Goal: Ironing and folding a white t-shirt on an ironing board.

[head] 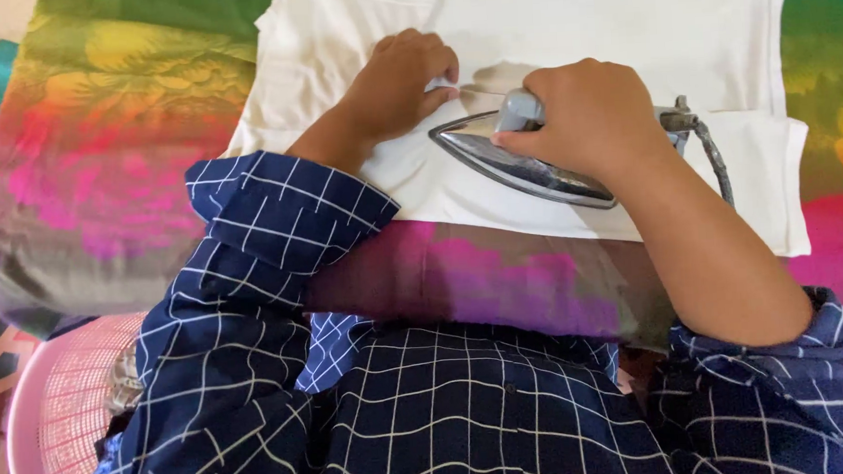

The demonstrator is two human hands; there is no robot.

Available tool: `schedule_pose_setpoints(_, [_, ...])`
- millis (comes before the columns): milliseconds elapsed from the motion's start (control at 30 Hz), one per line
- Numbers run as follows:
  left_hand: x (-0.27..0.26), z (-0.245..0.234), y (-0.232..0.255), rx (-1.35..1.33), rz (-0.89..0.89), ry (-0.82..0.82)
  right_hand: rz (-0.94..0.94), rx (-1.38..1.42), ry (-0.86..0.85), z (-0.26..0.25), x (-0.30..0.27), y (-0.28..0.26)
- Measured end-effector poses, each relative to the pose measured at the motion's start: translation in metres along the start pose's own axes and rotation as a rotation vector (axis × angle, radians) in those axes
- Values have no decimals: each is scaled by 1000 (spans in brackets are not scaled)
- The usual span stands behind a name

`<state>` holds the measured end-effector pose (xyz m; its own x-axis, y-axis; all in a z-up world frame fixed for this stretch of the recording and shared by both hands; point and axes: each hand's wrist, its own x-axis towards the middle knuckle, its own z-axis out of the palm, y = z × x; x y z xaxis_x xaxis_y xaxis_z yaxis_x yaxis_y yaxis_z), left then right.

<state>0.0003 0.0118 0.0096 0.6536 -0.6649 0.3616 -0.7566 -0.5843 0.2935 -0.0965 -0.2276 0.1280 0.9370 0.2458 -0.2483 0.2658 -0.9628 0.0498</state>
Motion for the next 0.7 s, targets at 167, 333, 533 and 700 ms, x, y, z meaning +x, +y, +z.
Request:
schedule_pose_setpoints(167, [-38,-50,-46,66,-20,297,-110,-109,-35,-3,-6,-3])
schedule_pose_setpoints(333, [-94,-89,-97,54,-802,12,-205,-140,-90,-4,-13,-16])
schedule_pose_setpoints(533, [-100,-93,-76,32,-1025,39,-77,-94,-56,-15,11,-41])
schedule_pose_setpoints(700, [-108,-98,-76,45,-1001,32,-17,-50,21,-15,21,-47])
